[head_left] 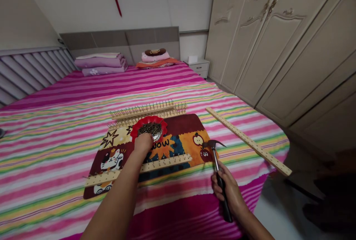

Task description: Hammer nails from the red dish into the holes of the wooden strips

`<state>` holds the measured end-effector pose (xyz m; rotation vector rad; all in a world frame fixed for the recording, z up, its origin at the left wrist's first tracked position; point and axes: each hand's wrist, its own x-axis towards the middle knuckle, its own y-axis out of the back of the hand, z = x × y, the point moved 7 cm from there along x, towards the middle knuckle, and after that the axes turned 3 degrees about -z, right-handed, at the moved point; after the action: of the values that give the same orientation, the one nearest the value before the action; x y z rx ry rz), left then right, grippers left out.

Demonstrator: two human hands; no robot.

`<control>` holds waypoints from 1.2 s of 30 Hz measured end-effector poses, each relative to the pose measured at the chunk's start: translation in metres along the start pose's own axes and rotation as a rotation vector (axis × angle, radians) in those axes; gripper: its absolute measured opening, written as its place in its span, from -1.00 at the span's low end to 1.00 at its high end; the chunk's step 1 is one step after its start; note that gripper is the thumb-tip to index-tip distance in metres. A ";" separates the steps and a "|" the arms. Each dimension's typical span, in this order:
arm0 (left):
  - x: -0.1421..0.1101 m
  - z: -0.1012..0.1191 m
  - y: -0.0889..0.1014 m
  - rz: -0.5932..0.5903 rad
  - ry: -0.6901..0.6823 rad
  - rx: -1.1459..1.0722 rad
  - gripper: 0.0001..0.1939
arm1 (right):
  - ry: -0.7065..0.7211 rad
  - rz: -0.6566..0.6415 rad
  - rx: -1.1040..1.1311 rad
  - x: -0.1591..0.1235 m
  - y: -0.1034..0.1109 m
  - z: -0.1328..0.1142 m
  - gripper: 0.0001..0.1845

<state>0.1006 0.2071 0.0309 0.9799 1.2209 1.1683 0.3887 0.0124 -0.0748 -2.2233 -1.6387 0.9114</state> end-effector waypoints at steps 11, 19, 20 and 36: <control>-0.020 -0.026 0.022 0.131 -0.042 -0.529 -0.84 | 0.006 -0.006 0.024 -0.001 -0.002 -0.002 -0.40; -0.085 -0.048 0.016 0.043 0.081 -1.531 -0.48 | 0.009 -0.004 0.012 -0.004 -0.005 -0.004 -0.46; -0.094 -0.050 0.013 0.042 0.103 -1.566 -0.51 | 0.009 -0.004 0.010 -0.004 -0.006 -0.005 -0.47; -0.148 -0.082 -0.034 0.162 0.250 -1.561 -0.58 | 0.005 -0.018 -0.003 -0.007 -0.009 -0.008 -0.42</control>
<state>0.0279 0.0520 0.0133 -0.2772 0.1122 1.8576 0.3853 0.0098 -0.0619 -2.2066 -1.6565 0.8995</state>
